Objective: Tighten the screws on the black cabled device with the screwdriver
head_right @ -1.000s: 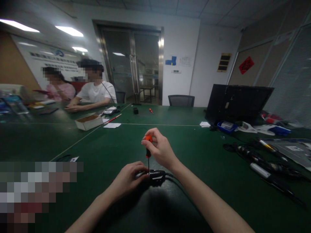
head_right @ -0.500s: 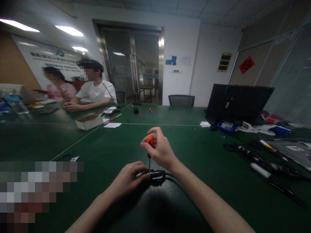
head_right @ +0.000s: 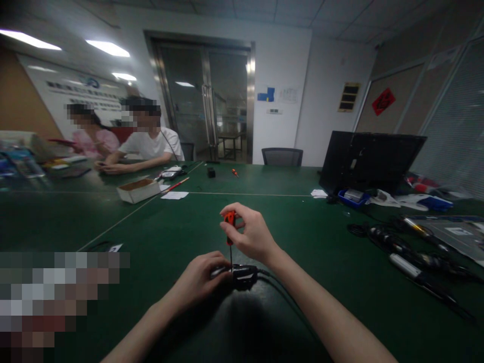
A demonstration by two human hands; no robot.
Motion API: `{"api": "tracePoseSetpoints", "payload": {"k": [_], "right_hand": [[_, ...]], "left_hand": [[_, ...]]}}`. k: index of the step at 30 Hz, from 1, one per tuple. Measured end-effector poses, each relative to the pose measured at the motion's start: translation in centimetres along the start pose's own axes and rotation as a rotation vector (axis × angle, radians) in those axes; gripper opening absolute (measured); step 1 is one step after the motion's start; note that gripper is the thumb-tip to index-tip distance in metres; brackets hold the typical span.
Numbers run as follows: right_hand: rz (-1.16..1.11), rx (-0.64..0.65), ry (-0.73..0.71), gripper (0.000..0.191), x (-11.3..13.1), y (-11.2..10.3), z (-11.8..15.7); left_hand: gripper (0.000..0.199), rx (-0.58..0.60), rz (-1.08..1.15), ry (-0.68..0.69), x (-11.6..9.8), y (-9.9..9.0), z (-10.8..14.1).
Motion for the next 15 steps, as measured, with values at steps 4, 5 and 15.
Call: {"api": "tracePoseSetpoints", "payload": {"k": [4,5,15], "right_hand": [[-0.054,-0.025,0.048,0.019,-0.5,0.0,0.0],[-0.08,-0.03,0.057,0.022,-0.6,0.0,0.0],[-0.018,0.004,0.036,0.018,-0.6,-0.6,-0.3]], "left_hand": [[0.026,0.012,0.002,-0.021,-0.2,-0.2,0.1],[0.026,0.014,0.004,-0.027,-0.2,-0.2,0.1],[0.024,0.0,0.005,-0.015,0.1,-0.1,0.0]]}}
Point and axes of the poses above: each hand's wrist, its own z-axis away from the middle knuckle, its own y-axis out of the palm, x = y × z, the point moved 9 cm from there along -z, towards the middle knuckle, and after that the axes turned 3 degrees about -y, right-handed, at the moved point
